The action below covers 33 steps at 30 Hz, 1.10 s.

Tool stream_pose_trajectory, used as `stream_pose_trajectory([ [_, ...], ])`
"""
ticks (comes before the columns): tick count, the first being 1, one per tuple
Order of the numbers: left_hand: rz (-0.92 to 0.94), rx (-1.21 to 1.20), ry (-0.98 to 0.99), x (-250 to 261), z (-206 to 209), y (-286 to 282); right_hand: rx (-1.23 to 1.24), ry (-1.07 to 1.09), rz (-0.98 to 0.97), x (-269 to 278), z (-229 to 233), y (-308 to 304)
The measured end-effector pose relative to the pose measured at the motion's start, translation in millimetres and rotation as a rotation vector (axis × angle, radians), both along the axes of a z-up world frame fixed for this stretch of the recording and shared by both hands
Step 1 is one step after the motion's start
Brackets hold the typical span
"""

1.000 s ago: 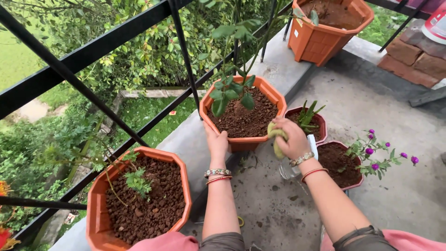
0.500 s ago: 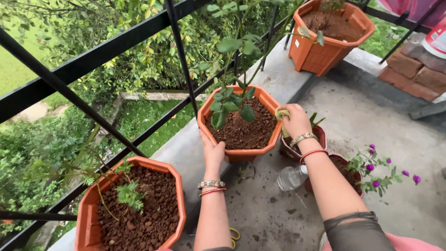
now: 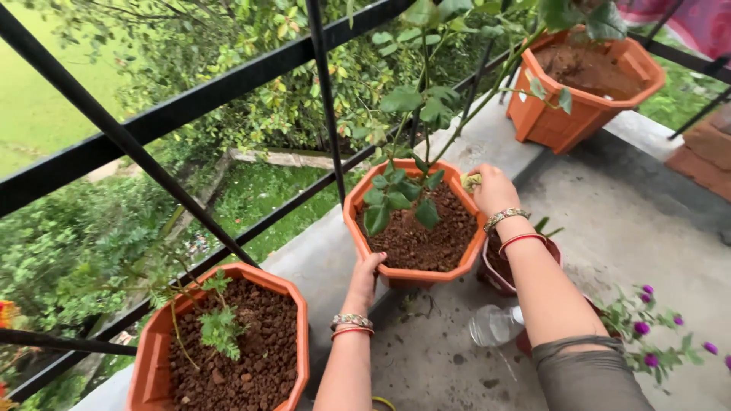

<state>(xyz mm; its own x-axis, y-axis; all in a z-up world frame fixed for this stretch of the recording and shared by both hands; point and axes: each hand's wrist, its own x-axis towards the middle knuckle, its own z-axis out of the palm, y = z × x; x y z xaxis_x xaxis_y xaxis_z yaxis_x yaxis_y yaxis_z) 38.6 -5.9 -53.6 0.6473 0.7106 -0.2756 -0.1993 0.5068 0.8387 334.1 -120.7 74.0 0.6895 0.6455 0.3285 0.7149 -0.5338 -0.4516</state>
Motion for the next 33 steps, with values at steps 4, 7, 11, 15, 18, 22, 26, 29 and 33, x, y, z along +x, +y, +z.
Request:
stream_pose_trajectory([
  [4, 0.01, -0.069, -0.181, 16.3, -64.0, 9.2, -0.013, -0.084, 0.029, -5.4, 12.2, 26.3],
  [7, -0.019, -0.038, -0.213, 14.9, -73.9, 12.4, -0.02, -0.183, 0.101, -0.8, 14.5, 48.3],
  [11, -0.016, -0.036, -0.219, 18.9, -63.1, 17.6, 0.014, -0.229, 0.182, 26.5, -2.8, 83.3],
  [15, -0.033, 0.0, -0.219, 12.7, -52.3, 13.5, 0.013, 0.107, 0.229, 49.5, -11.4, 98.3],
  [18, -0.052, 0.001, -0.227, 10.9, -38.3, 11.4, 0.018, 0.196, 0.289, 70.6, -28.0, 100.5],
  [22, -0.041, 0.055, -0.243, 10.0, -28.9, 8.1, 0.0, 0.155, 0.315, 57.5, -14.2, 86.0],
  [26, -0.049, 0.016, -0.204, 10.0, -37.2, 8.3, -0.049, 0.236, 0.206, 42.0, -5.3, 61.6],
  [29, -0.021, 0.044, -0.218, 10.6, -30.6, 6.0, -0.032, 0.278, 0.152, 46.2, -19.5, 41.5],
  [33, 0.008, 0.083, -0.263, 11.3, -20.0, 3.3, 0.055, 0.301, 0.131, 42.3, -29.6, 12.4],
])
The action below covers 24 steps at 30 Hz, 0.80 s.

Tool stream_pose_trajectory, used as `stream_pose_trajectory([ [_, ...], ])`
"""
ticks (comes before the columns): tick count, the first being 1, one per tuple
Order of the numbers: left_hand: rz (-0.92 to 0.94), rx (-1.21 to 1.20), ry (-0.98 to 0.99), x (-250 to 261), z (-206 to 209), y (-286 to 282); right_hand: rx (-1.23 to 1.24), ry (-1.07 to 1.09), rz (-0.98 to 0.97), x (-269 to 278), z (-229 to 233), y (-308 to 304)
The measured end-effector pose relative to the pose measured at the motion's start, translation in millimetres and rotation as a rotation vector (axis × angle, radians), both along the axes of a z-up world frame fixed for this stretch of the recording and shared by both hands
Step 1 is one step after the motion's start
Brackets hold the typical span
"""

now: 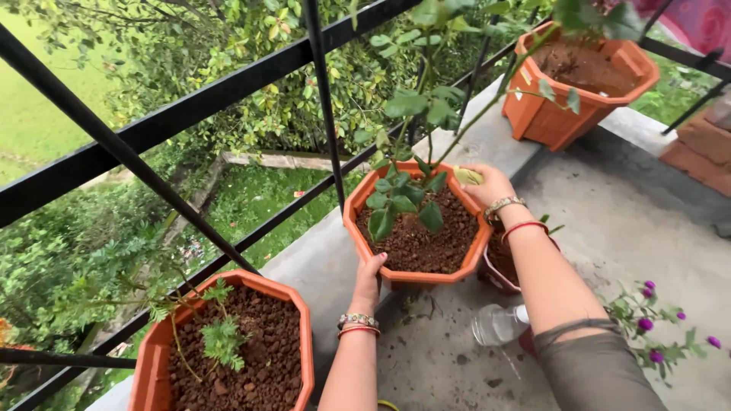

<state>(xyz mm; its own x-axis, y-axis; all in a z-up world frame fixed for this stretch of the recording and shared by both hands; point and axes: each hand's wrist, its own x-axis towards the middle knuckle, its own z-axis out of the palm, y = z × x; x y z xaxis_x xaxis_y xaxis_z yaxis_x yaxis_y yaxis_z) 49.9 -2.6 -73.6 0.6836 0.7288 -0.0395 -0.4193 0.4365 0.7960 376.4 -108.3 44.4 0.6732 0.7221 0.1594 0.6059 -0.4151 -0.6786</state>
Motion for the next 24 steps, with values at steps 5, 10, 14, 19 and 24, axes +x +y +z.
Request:
stream_pose_trajectory([
  [5, 0.04, 0.076, -0.008, -1.4, 14.1, -3.8, 0.015, 0.011, -0.076, -32.0, 5.9, -38.7],
  [10, 0.061, 0.021, -0.008, -2.3, 20.6, -6.1, 0.193, 0.011, -0.19, -63.6, -4.8, -65.9],
  [14, 0.068, 0.019, -0.002, -1.0, 13.4, -7.0, 0.258, -0.011, -0.26, -94.4, -17.9, -77.9],
  [19, 0.079, -0.038, -0.002, 4.5, -0.8, -3.4, 0.499, 0.094, -0.471, -161.4, -25.4, -75.4],
  [24, 0.099, -0.05, -0.028, 5.7, -0.9, -5.2, 0.524, 0.25, -0.661, -254.9, -15.4, -70.9],
])
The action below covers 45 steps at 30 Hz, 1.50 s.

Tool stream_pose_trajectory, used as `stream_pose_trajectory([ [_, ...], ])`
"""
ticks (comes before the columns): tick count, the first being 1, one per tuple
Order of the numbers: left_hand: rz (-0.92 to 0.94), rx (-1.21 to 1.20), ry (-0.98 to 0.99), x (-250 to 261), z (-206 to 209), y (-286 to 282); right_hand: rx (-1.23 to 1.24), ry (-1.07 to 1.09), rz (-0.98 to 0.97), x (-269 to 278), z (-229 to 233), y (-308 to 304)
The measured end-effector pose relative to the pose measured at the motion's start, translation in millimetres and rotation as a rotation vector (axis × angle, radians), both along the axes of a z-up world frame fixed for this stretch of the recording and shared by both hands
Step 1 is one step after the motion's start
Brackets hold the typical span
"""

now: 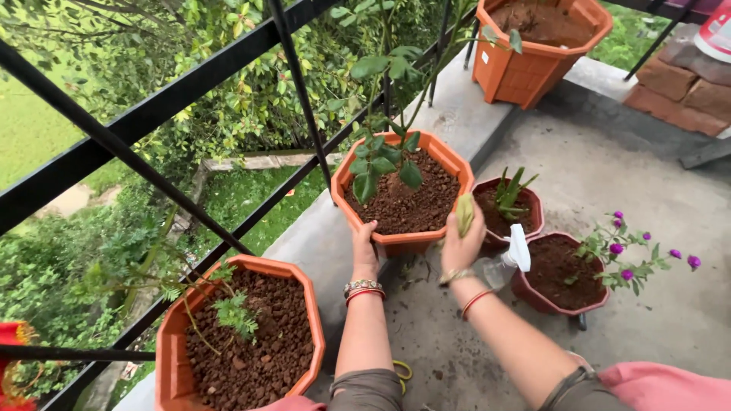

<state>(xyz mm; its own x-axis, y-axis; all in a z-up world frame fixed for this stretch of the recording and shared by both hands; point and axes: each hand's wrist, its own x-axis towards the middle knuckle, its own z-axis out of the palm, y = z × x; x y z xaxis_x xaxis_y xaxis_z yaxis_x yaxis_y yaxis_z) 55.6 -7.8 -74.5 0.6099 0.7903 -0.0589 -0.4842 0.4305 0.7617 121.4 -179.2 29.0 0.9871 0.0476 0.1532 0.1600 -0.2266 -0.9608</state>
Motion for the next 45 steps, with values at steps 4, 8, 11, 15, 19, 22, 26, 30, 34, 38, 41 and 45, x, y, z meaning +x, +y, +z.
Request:
stream_pose_trajectory([
  [4, 0.003, -0.048, 0.034, -1.4, 9.0, -1.7, 0.006, -0.22, -0.035, -40.0, -34.0, 1.0],
  [8, -0.046, -0.11, 0.03, -1.3, -2.8, 1.5, 0.048, -0.365, -0.028, -24.0, -37.5, 1.7],
  [11, -0.056, -0.075, 0.055, 0.8, -17.6, 6.8, 0.205, -0.318, 0.004, 4.1, -38.2, 2.7],
  [15, -0.057, -0.099, 0.027, -1.7, 3.2, 3.0, 0.214, -0.293, 0.01, 49.2, -36.3, 3.8],
  [19, -0.054, -0.091, 0.024, -5.0, 7.0, 2.5, 0.168, -0.213, 0.027, 96.0, -36.1, 5.3],
  [22, -0.083, -0.111, 0.033, -3.4, -14.0, 9.7, 0.189, -0.176, 0.089, 136.8, -47.7, 8.9],
  [26, -0.111, -0.145, 0.034, -0.6, -31.8, 17.3, 0.268, -0.03, 0.149, 168.9, -57.1, 12.9],
  [30, -0.111, -0.183, 0.069, -1.6, -26.0, 16.9, 0.418, 0.235, 0.155, 182.9, -76.3, 13.5],
  [34, -0.104, -0.195, 0.075, -3.4, -19.5, 14.8, 0.387, 0.422, 0.14, 173.7, -98.6, 17.5],
  [38, -0.105, -0.174, 0.058, -1.3, -23.3, 17.7, 0.371, 0.443, 0.178, 146.2, -112.9, 15.5],
  [41, -0.104, -0.168, 0.027, -2.4, -27.9, 16.3, 0.429, 0.39, 0.201, 116.5, -99.2, 6.7],
  [45, -0.088, -0.177, 0.011, -0.7, -19.5, 14.5, 0.531, 0.239, 0.313, 77.8, -63.4, -7.5],
])
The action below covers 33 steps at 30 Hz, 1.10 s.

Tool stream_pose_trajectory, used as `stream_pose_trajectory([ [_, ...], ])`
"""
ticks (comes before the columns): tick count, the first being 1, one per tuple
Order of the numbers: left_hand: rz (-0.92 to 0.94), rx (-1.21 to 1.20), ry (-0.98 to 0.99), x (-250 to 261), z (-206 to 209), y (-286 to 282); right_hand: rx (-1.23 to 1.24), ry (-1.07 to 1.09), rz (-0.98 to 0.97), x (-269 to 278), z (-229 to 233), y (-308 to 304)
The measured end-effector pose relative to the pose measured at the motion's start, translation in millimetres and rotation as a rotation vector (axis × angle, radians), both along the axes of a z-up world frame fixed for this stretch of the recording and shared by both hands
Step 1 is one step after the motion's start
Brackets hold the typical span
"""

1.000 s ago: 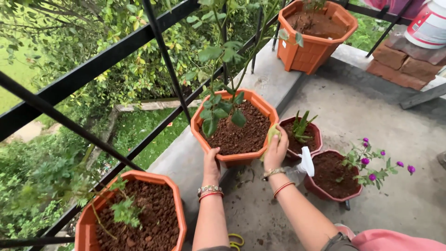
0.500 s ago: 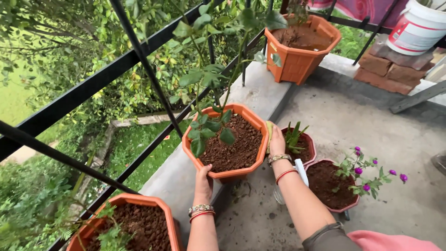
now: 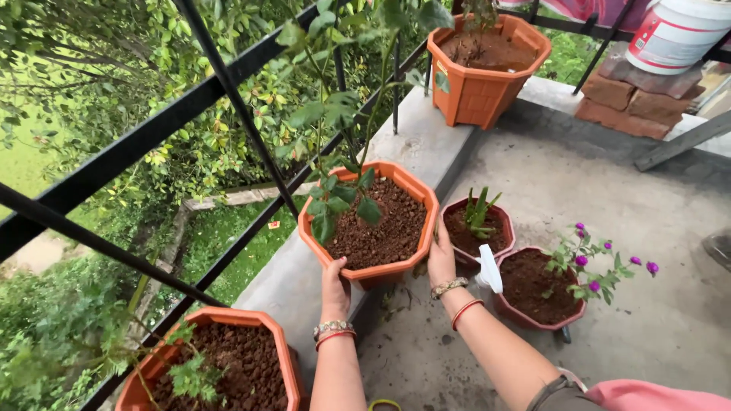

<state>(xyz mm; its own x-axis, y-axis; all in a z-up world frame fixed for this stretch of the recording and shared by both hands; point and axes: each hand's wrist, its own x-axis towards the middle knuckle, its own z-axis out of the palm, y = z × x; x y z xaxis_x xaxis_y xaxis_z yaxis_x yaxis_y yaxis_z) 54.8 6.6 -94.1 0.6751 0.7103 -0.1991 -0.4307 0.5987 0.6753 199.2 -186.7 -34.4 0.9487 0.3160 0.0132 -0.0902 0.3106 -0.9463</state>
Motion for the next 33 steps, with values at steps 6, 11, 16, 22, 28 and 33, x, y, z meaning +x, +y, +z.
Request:
stream_pose_trajectory([
  [6, -0.026, -0.006, 0.03, -3.4, -9.1, 3.3, -0.155, -0.349, -0.029, -59.6, 10.6, -19.5],
  [11, -0.05, -0.019, 0.042, -3.8, -17.2, 7.6, -0.36, -0.417, -0.092, -95.0, 9.2, -24.2],
  [16, -0.066, -0.005, 0.059, -6.4, -3.9, 6.4, -0.323, -0.388, -0.119, -63.9, -26.5, -15.2],
  [22, -0.044, -0.026, 0.068, -1.7, -26.1, 11.0, -0.1, -0.103, -0.119, -14.7, -20.1, 7.5],
  [28, -0.037, -0.05, 0.08, -4.9, -5.8, 4.6, -0.023, 0.102, -0.117, 66.7, -76.4, 29.3],
  [33, -0.062, -0.039, 0.072, -7.2, 6.5, 2.1, 0.576, 0.455, 0.118, 110.1, -287.2, 5.3],
])
